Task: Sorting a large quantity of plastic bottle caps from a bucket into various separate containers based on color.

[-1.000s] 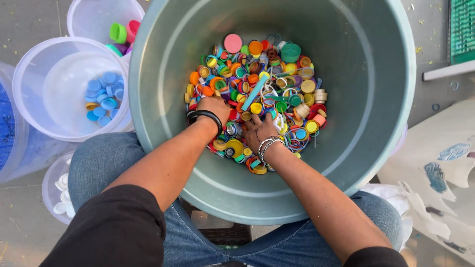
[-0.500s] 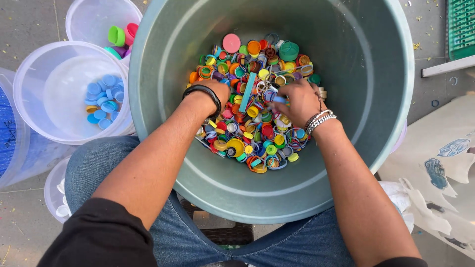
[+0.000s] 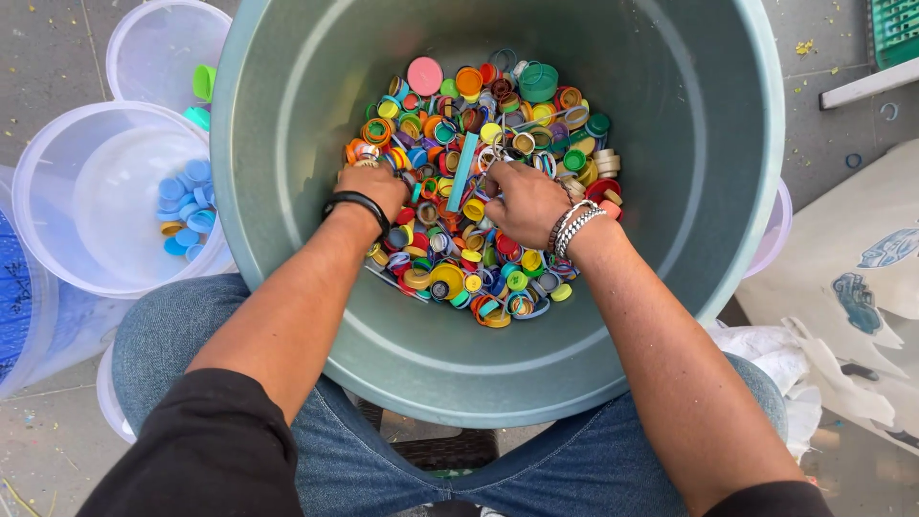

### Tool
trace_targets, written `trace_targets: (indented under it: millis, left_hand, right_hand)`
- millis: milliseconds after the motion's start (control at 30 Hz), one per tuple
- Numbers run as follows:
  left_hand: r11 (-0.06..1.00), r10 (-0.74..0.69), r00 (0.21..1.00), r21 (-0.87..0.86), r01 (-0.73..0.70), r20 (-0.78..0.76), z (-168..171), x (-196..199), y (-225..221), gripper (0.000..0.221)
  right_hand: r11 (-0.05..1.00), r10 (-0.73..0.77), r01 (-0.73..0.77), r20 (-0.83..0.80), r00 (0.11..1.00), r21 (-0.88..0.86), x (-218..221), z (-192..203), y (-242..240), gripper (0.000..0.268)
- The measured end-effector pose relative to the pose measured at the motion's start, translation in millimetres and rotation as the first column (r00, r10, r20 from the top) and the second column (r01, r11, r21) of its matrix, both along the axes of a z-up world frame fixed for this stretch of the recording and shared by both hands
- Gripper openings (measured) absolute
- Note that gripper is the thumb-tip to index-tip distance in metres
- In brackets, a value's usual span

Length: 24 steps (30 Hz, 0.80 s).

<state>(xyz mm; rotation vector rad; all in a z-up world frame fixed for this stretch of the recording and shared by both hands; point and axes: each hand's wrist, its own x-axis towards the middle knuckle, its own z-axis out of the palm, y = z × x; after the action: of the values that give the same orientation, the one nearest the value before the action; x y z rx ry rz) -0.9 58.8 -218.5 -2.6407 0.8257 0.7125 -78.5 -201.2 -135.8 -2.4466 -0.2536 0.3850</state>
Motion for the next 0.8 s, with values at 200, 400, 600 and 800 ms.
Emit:
trace_targets:
  millis: [200, 400, 600, 800]
  left_hand:
    - [0.984, -0.136, 0.990, 0.113, 0.138, -0.022, -7, -17, -6, 0.027]
    - [0.974, -0.172, 0.984, 0.143, 0.176, -0.039, -18, -13, -6, 0.026]
    - [0.998, -0.001, 0.999, 0.058, 0.004, -0.040, 25, 9, 11, 0.027]
    - [0.993, -0.116, 0.992, 0.022, 0.115, 0.045, -5, -16, -7, 0.028]
  right_hand:
    - [0.991, 0.038, -0.053, -0.124, 0.992, -0.120, 0, 43, 11, 0.034]
    - [0.989, 0.098, -0.104, -0.066, 0.993, -0.107, -7, 27, 7, 0.035]
    - [0.965, 0.117, -0.164, -0.226, 0.967, -0.203, -7, 31, 16, 0.024]
    - [0.964, 0.266, -0.266, -0.037, 0.963, -0.014, -24, -57, 80, 0.032]
